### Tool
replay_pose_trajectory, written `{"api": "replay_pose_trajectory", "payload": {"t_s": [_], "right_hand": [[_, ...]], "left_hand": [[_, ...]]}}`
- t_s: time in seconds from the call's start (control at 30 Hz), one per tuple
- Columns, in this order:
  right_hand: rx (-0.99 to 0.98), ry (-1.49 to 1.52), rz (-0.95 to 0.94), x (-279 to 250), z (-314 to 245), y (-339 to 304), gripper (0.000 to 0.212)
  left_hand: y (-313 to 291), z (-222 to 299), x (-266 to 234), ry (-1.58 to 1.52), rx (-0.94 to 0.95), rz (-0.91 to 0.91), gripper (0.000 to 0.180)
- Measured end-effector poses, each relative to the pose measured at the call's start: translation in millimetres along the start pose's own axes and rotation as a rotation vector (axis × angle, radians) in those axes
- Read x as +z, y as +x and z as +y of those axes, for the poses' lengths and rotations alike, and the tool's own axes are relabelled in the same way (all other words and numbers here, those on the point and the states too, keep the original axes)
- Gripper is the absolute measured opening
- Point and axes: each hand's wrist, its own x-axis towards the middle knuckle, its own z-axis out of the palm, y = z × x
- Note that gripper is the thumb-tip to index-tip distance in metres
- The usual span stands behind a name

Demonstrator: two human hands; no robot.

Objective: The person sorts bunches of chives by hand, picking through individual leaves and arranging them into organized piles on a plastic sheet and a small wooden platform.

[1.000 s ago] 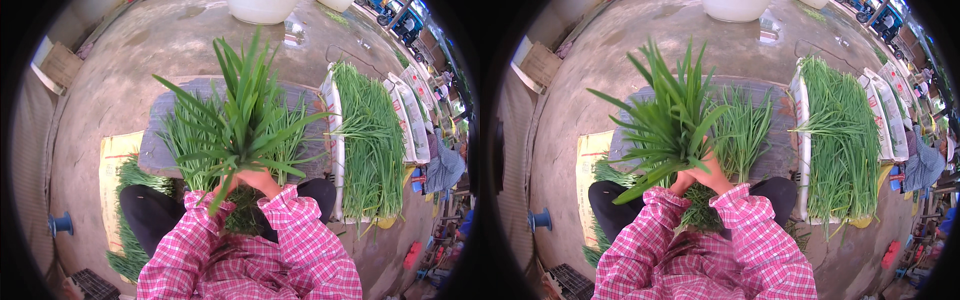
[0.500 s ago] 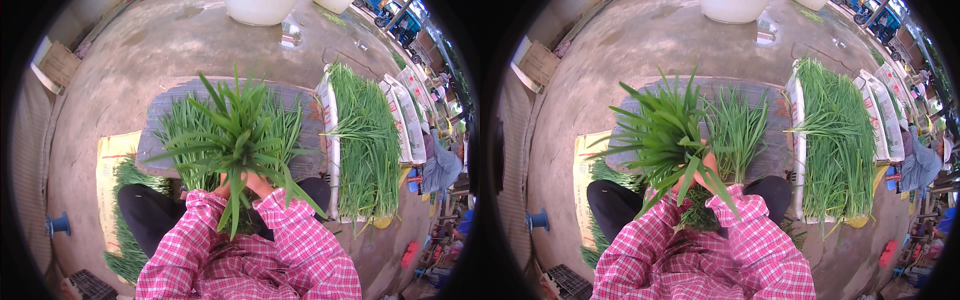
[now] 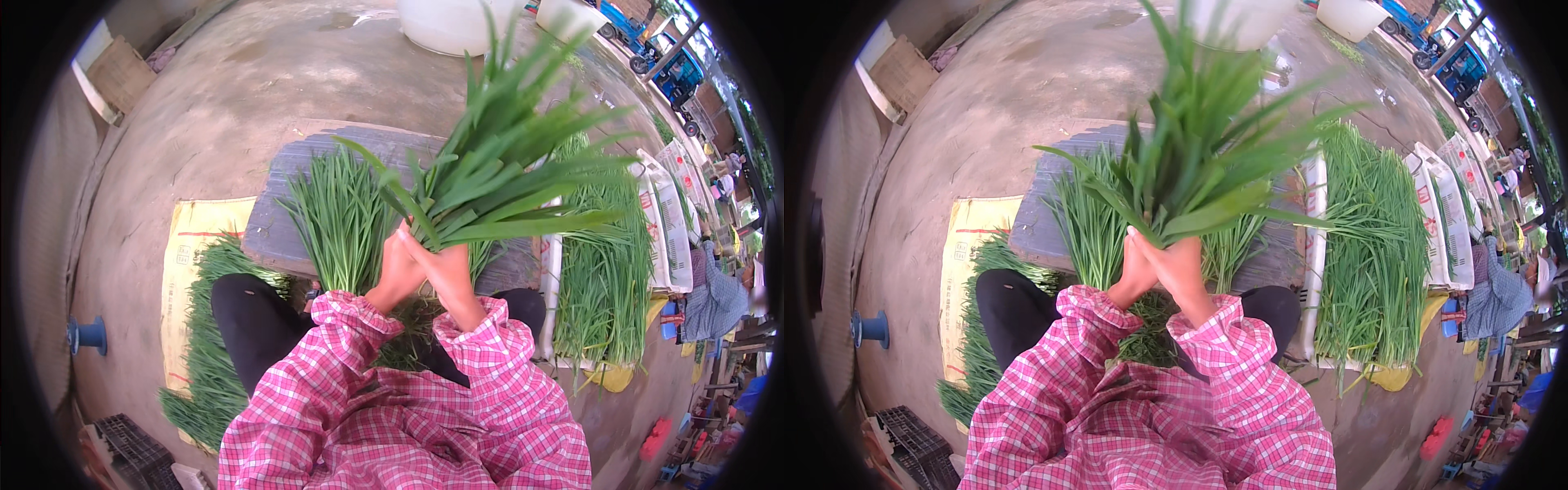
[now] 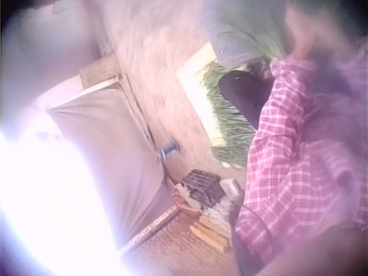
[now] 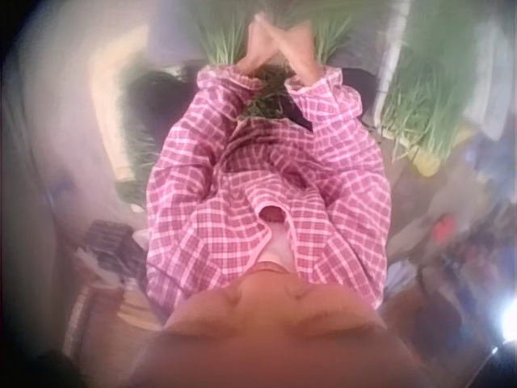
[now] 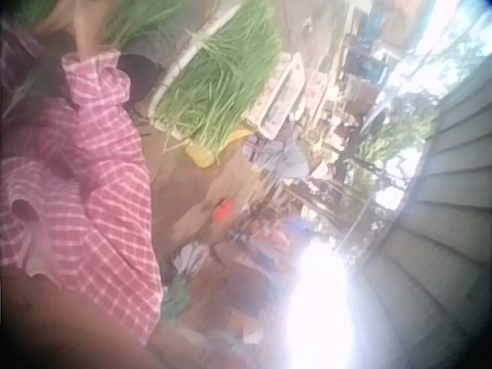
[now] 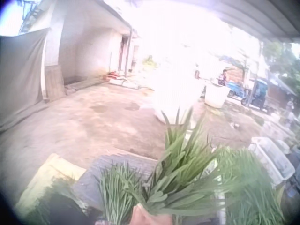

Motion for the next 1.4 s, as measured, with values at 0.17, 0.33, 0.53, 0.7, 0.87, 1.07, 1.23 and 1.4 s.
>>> {"api": "replay_pose_trajectory", "payload": {"t_s": [0.17,0.33,0.53,0.7,0.87,1.07,1.23,1.4], "right_hand": [[-0.07,0.075,-0.3,35,-62,-1,0.082],[-0.239,-0.18,-0.361,37,-80,-20,0.09],[-0.303,-0.59,-0.4,0,-70,-53,0.061],[-0.276,-0.699,-0.375,-14,-68,-55,0.041],[-0.326,-0.631,-0.404,-1,-88,-56,0.035],[-0.379,-0.714,-0.522,18,-72,-48,0.023],[-0.348,-0.682,-0.599,21,-51,-33,0.022],[-0.317,-0.62,-0.726,23,-20,-23,0.022]], "left_hand": [[3,40,-53,-0.159,-0.015,0.17,0.031],[-30,86,-177,-0.506,-0.439,0.168,0.025],[-116,107,-310,-0.6,-0.621,0.407,0.029],[-224,84,-389,-0.711,-0.71,0.825,0.03],[-323,72,-406,-0.754,-0.81,1.186,0.018],[-409,69,-383,-0.678,-0.971,1.43,0.016],[-440,78,-354,-0.66,-1.148,1.532,0.012],[-474,95,-335,-0.684,-1.319,1.558,0.008]]}}
